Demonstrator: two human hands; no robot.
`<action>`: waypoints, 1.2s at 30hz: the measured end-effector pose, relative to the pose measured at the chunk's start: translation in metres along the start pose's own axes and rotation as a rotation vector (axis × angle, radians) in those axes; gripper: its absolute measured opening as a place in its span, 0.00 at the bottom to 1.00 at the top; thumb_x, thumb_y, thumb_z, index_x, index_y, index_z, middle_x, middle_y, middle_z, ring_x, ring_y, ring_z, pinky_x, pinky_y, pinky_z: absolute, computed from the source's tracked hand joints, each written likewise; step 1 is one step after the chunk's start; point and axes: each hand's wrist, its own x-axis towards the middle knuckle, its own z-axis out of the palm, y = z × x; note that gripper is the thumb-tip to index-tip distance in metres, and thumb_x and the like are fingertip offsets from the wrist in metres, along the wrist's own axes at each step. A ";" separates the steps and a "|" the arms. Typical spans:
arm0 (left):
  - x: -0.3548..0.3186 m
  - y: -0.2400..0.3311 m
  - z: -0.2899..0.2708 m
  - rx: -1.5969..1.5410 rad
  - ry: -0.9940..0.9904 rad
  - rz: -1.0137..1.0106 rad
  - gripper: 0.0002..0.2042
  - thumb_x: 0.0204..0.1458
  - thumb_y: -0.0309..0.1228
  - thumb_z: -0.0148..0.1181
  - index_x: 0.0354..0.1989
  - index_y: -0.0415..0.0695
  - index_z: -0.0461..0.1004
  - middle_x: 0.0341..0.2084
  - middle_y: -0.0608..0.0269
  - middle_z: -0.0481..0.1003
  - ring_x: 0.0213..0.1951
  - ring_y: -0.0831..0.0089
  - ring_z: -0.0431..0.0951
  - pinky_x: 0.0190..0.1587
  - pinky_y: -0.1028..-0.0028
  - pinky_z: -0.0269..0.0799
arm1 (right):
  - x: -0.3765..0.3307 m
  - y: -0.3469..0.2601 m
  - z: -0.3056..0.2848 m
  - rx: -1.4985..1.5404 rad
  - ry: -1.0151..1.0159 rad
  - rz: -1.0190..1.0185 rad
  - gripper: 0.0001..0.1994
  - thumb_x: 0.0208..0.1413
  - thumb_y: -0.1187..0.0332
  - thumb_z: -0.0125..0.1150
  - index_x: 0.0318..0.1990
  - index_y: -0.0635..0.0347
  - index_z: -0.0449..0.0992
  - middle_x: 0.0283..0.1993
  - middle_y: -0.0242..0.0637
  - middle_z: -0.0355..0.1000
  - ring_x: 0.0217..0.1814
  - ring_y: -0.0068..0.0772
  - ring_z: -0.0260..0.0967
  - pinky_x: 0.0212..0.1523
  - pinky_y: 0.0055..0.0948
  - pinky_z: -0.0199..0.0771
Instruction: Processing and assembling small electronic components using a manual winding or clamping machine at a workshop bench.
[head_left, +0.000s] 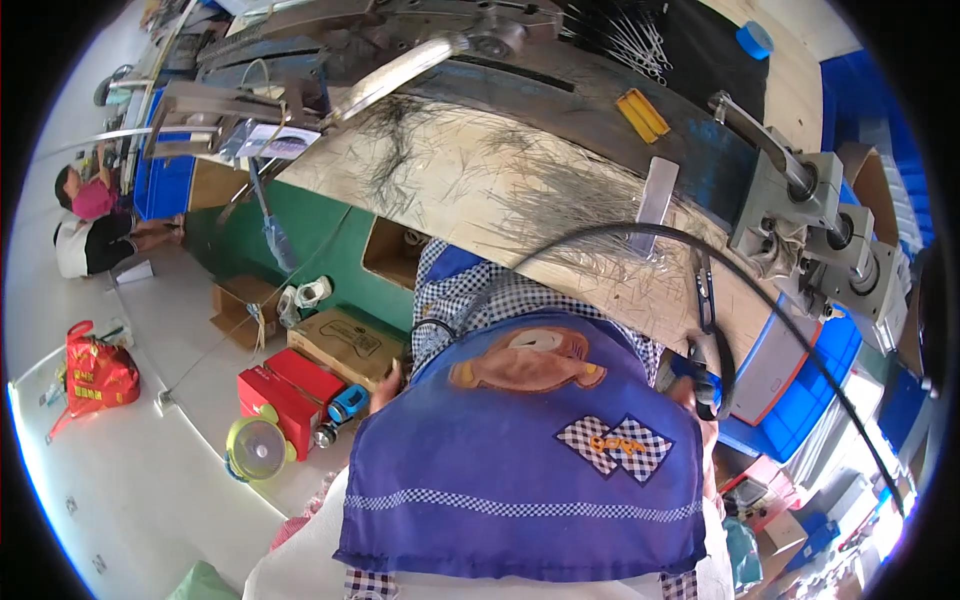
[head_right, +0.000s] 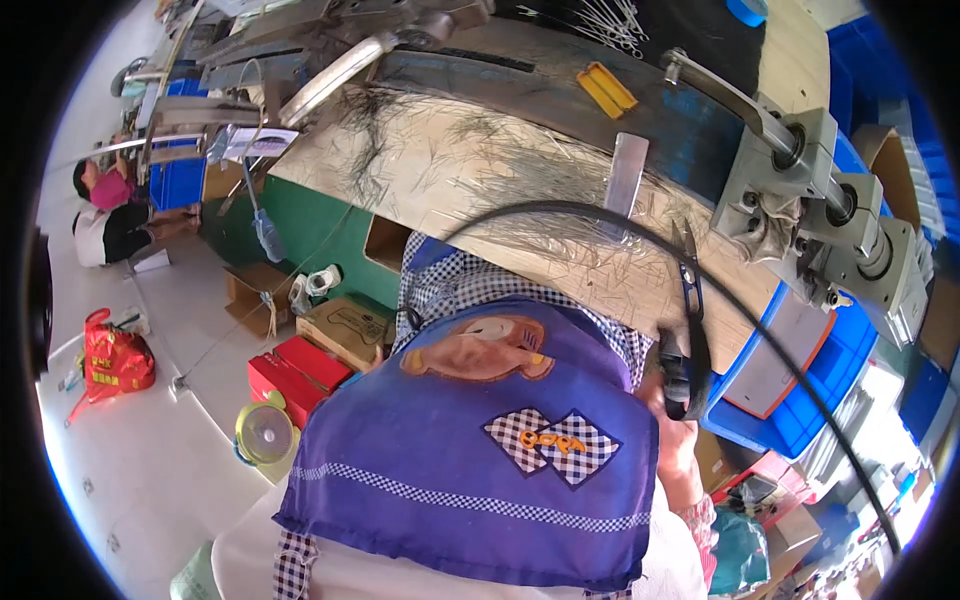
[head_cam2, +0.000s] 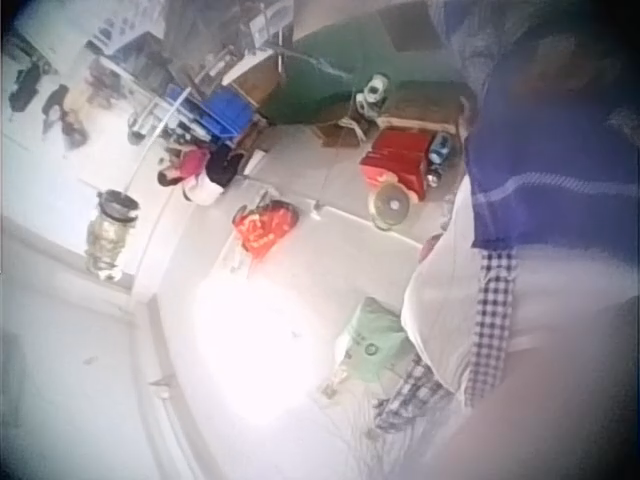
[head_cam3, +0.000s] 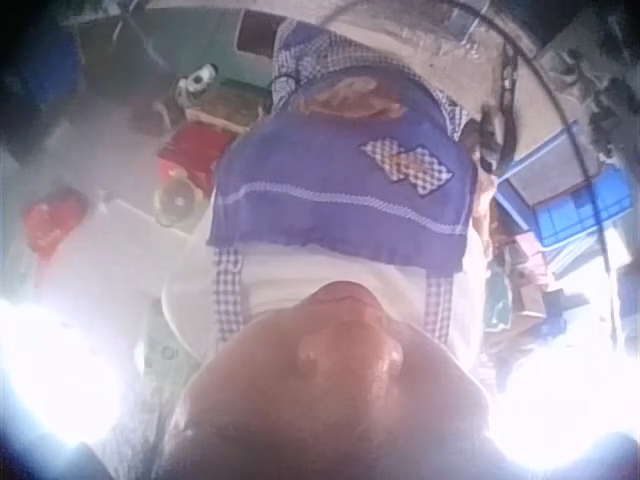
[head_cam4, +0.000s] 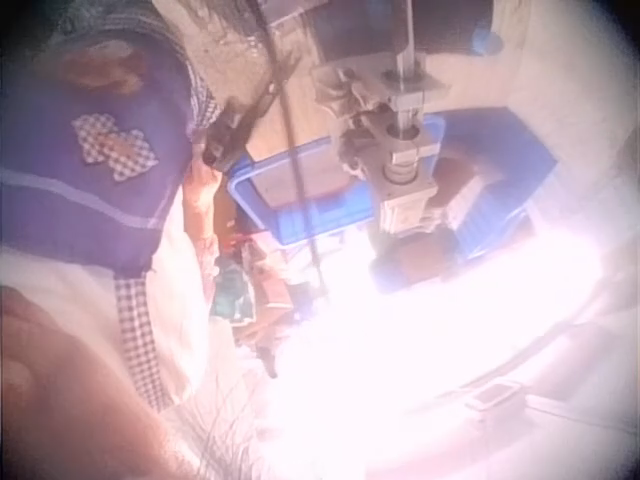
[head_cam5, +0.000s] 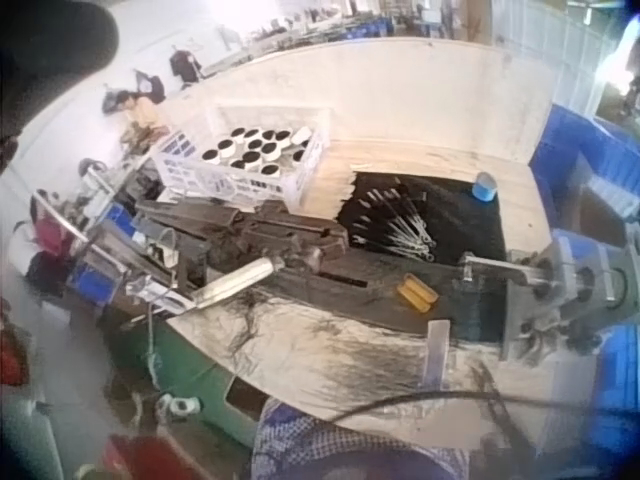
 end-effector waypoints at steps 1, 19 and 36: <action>-0.006 0.001 0.007 0.022 0.017 0.020 0.15 0.63 0.46 0.45 0.36 0.47 0.66 0.17 0.66 0.66 0.16 0.77 0.63 0.19 0.77 0.59 | 0.010 -0.003 0.007 -0.028 -0.101 -0.009 0.08 0.64 0.67 0.50 0.41 0.62 0.72 0.32 0.28 0.69 0.32 0.17 0.63 0.36 0.19 0.65; 0.002 0.083 0.183 1.123 0.035 0.922 0.12 0.65 0.34 0.43 0.32 0.40 0.66 0.16 0.57 0.68 0.19 0.65 0.70 0.23 0.66 0.64 | 0.083 -0.044 0.123 -0.456 -0.511 0.116 0.11 0.60 0.66 0.57 0.45 0.63 0.73 0.29 0.25 0.66 0.28 0.13 0.59 0.28 0.16 0.57; 0.027 0.091 0.223 1.663 -0.696 0.575 0.19 0.59 0.43 0.47 0.47 0.40 0.71 0.29 0.45 0.76 0.33 0.47 0.76 0.36 0.57 0.71 | 0.091 -0.026 0.162 -0.632 -0.522 -0.136 0.21 0.49 0.51 0.68 0.34 0.63 0.76 0.23 0.24 0.67 0.22 0.15 0.59 0.22 0.20 0.55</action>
